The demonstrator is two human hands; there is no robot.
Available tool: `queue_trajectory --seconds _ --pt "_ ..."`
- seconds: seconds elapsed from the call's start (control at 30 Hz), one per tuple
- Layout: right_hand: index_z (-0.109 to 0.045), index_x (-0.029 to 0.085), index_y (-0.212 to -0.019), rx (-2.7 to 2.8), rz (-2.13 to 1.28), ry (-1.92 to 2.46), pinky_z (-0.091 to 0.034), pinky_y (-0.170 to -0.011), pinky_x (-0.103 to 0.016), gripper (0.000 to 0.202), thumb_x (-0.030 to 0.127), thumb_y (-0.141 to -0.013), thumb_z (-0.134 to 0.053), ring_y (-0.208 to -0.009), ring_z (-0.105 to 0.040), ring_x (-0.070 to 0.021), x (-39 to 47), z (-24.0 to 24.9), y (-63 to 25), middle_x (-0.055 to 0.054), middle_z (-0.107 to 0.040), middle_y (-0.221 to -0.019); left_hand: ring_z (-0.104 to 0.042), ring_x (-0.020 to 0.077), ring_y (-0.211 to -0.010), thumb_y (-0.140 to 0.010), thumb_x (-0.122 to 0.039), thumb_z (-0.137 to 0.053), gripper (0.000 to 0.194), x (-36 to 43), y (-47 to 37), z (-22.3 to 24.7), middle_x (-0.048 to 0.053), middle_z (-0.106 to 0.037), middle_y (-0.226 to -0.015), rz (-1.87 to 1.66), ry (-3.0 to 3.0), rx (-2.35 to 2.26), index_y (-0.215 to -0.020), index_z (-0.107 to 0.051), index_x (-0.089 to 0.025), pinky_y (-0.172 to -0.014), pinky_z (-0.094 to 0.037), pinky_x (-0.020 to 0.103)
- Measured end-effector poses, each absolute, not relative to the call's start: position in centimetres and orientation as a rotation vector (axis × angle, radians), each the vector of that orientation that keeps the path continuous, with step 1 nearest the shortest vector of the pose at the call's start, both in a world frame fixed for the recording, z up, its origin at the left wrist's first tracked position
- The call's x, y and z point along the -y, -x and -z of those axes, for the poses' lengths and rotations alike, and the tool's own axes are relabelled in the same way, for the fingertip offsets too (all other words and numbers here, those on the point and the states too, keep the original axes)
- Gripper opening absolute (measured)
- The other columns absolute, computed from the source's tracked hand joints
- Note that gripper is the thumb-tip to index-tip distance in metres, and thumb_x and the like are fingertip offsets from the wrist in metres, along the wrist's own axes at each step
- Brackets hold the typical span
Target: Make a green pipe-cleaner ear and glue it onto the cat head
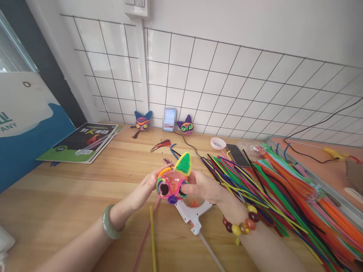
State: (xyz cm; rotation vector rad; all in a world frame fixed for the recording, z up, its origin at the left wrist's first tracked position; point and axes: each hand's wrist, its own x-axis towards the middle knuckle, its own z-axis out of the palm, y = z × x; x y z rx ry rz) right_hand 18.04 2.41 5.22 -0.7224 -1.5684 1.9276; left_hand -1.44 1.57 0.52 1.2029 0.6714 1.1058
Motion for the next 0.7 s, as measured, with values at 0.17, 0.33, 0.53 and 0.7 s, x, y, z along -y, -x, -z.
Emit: queue_trajectory --seconds 0.17,0.33,0.53,0.7 --pt "-0.048 0.018 -0.116 1.557 -1.992 0.629 -0.043 -0.086 -0.035 0.058 0.039 -0.066 -0.068 -0.097 -0.056 -0.0205 -2.2 -5.6 -17.9 -0.008 -0.059 -0.109 -0.042 0.0318 -0.118 -0.074 -0.065 -0.035 0.067 -1.4 1.2 -0.9 0.012 -0.056 -0.12 -1.009 -1.162 -0.611 -0.117 -0.054 -0.018 -0.093 -0.037 0.044" --pt "-0.048 0.02 -0.115 1.545 -1.968 0.584 -0.042 -0.087 -0.036 0.056 0.039 -0.067 -0.068 -0.097 -0.057 -0.0203 -2.4 -5.6 -18.0 -0.007 -0.059 -0.109 -0.049 0.0311 -0.111 -0.078 -0.064 -0.026 0.067 -1.4 1.2 -1.4 0.011 -0.06 -0.114 -0.938 -1.149 -0.502 -0.113 -0.058 -0.016 -0.093 -0.036 0.043" --pt "-0.051 0.02 -0.113 1.584 -1.979 0.564 -0.041 -0.088 -0.035 0.056 0.041 -0.065 -0.069 -0.098 -0.056 -0.0206 -2.2 -5.2 -17.8 -0.007 -0.06 -0.106 -0.045 0.03 -0.115 -0.078 -0.065 -0.024 0.069 -1.3 1.0 -1.7 0.01 -0.058 -0.118 -0.884 -1.087 -0.499 -0.117 -0.054 -0.017 -0.095 -0.034 0.041" --pt "-0.055 0.019 -0.107 1.656 -1.877 0.65 -0.043 -0.085 -0.036 0.053 0.047 -0.063 -0.068 -0.096 -0.057 -0.0215 -2.7 -5.6 -18.7 -0.006 -0.062 -0.103 -0.053 0.0312 -0.103 -0.077 -0.065 -0.026 0.068 -1.8 1.1 -1.3 0.011 -0.057 -0.118 -0.912 -1.115 -0.496 -0.119 -0.052 -0.02 -0.081 -0.042 0.041"
